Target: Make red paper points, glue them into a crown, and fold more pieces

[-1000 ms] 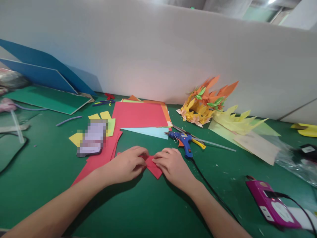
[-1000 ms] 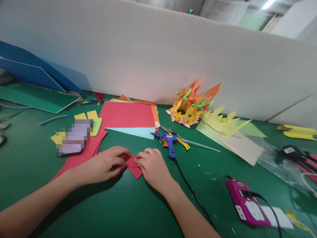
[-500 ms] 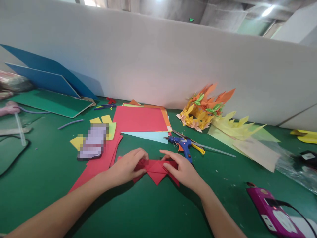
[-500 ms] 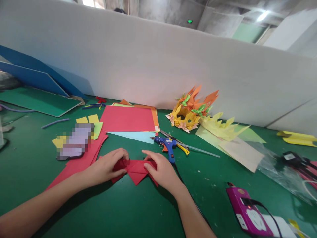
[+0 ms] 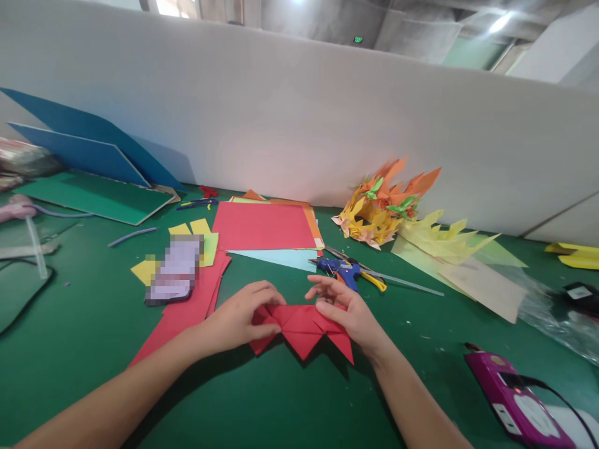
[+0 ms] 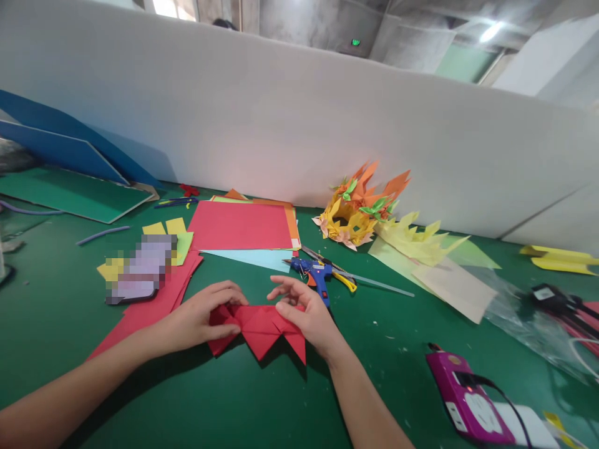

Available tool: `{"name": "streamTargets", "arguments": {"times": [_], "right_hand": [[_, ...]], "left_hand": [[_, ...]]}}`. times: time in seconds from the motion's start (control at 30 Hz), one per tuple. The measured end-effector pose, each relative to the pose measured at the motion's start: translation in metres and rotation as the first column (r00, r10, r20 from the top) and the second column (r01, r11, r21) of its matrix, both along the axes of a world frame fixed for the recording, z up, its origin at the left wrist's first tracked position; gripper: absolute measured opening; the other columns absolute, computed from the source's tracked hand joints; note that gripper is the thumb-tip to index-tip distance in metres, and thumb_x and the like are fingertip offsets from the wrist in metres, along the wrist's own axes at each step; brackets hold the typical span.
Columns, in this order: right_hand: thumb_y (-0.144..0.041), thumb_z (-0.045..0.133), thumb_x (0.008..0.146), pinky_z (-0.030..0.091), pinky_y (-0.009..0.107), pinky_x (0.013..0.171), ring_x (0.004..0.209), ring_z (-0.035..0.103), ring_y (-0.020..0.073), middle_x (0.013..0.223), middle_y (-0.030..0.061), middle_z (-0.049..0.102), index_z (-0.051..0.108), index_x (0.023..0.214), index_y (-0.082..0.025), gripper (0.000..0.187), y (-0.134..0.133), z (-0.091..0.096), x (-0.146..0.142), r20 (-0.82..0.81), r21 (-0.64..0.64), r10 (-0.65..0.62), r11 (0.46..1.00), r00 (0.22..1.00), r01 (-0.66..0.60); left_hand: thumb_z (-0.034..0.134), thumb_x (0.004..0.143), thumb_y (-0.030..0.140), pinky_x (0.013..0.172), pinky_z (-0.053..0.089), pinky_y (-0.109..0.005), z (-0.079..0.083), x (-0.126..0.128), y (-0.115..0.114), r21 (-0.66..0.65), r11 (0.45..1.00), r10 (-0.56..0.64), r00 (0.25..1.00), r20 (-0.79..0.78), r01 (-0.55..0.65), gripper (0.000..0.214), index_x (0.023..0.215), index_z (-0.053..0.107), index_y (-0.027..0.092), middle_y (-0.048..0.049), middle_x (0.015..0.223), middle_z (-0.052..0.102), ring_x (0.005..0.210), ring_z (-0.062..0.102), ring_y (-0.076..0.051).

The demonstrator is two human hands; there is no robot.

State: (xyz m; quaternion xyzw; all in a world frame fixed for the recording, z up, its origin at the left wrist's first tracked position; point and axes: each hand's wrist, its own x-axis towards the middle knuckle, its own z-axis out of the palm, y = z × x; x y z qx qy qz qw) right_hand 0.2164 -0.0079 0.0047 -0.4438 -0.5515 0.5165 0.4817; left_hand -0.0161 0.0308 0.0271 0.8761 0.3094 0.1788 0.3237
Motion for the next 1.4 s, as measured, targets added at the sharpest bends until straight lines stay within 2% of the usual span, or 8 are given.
{"name": "streamTargets", "arguments": {"times": [0.17,0.3,0.4,0.53,0.67,0.93,1.2,1.4], "right_hand": [[-0.041,0.07,0.073,0.046,0.031,0.081,0.085,0.06,0.0157,0.09,0.003,0.068,0.067,0.102,-0.025,0.033,-0.002,0.001,-0.004,-0.206,-0.153,0.062,0.984,0.977,-0.095],[-0.068,0.048,0.079,0.048,0.038,0.084,0.091,0.062,0.0205,0.105,0.0089,0.068,0.066,0.104,-0.022,0.055,-0.001,0.004,-0.011,-0.34,-0.201,0.072,0.968,0.938,-0.148],[-0.073,0.04,0.079,0.048,0.042,0.085,0.095,0.064,0.0249,0.103,0.0096,0.069,0.066,0.102,-0.022,0.062,0.002,0.0,-0.018,-0.41,-0.254,0.06,0.951,0.91,-0.177],[-0.055,0.069,0.068,0.048,0.041,0.085,0.09,0.065,0.0252,0.095,0.0059,0.072,0.068,0.093,-0.023,0.04,0.002,-0.007,-0.027,-0.507,-0.288,0.033,0.935,0.862,-0.205],[-0.035,0.079,0.064,0.045,0.036,0.09,0.093,0.063,0.0217,0.097,0.0045,0.071,0.066,0.098,-0.021,0.039,0.0,-0.007,-0.03,-0.543,-0.291,0.046,0.926,0.839,-0.239],[-0.046,0.074,0.068,0.05,0.028,0.07,0.071,0.062,0.0139,0.087,0.001,0.065,0.06,0.089,-0.023,0.035,0.002,-0.005,-0.016,-0.546,-0.313,-0.024,0.933,0.837,-0.177],[-0.043,0.069,0.076,0.051,0.035,0.085,0.085,0.066,0.016,0.086,-0.0016,0.068,0.059,0.085,-0.025,0.023,0.005,0.005,-0.014,-0.657,-0.309,-0.052,0.928,0.752,-0.206],[-0.028,0.071,0.077,0.054,0.022,0.076,0.073,0.064,0.0093,0.078,-0.004,0.068,0.061,0.085,-0.023,0.013,0.036,0.028,0.004,-0.662,-0.356,-0.183,0.93,0.727,-0.09]], "left_hand": [[0.063,0.074,0.022,0.063,0.04,-0.025,0.005,0.003,-0.002,-0.121,0.992,0.026,0.999,-0.017,-0.028,0.011,0.075,0.053,0.018,0.0027,0.074,0.052,0.068,0.048,-0.013],[0.066,0.071,0.028,0.058,0.033,-0.022,0.003,0.003,0.003,-0.371,0.929,0.035,0.997,0.062,-0.009,0.021,0.066,0.049,0.017,0.0066,0.062,0.044,0.06,0.041,-0.01],[0.071,0.069,0.036,0.058,0.035,-0.021,0.001,0.002,0.004,-0.652,0.758,0.163,0.958,0.236,0.031,0.029,0.07,0.049,0.017,0.0066,0.065,0.049,0.06,0.045,-0.008],[0.08,0.061,0.042,0.059,0.04,-0.019,-0.003,0.007,0.0,-0.866,0.491,0.41,0.852,0.326,0.095,0.041,0.075,0.051,0.017,0.0055,0.07,0.057,0.061,0.052,-0.007],[0.084,0.057,0.04,0.062,0.044,-0.021,-0.005,0.014,-0.004,-0.924,0.361,0.555,0.768,0.32,0.124,0.044,0.077,0.053,0.017,0.0026,0.075,0.061,0.063,0.058,-0.009],[0.047,0.09,0.036,0.059,0.049,-0.024,-0.001,0.011,0.007,-0.935,0.325,0.664,0.67,0.33,0.139,0.02,0.082,0.053,0.019,-0.001,0.072,0.052,0.059,0.051,-0.01],[0.041,0.094,0.026,0.054,0.047,-0.018,0.016,0.006,0.02,-0.949,0.175,0.844,0.456,0.283,0.264,0.022,0.082,0.056,0.016,-0.0001,0.069,0.05,0.054,0.049,-0.007],[0.047,0.092,0.023,0.064,0.052,-0.022,0.026,0.001,0.035,-0.937,0.267,0.844,0.415,0.34,0.223,0.015,0.085,0.06,0.016,-0.0025,0.072,0.063,0.062,0.058,-0.01]]}}
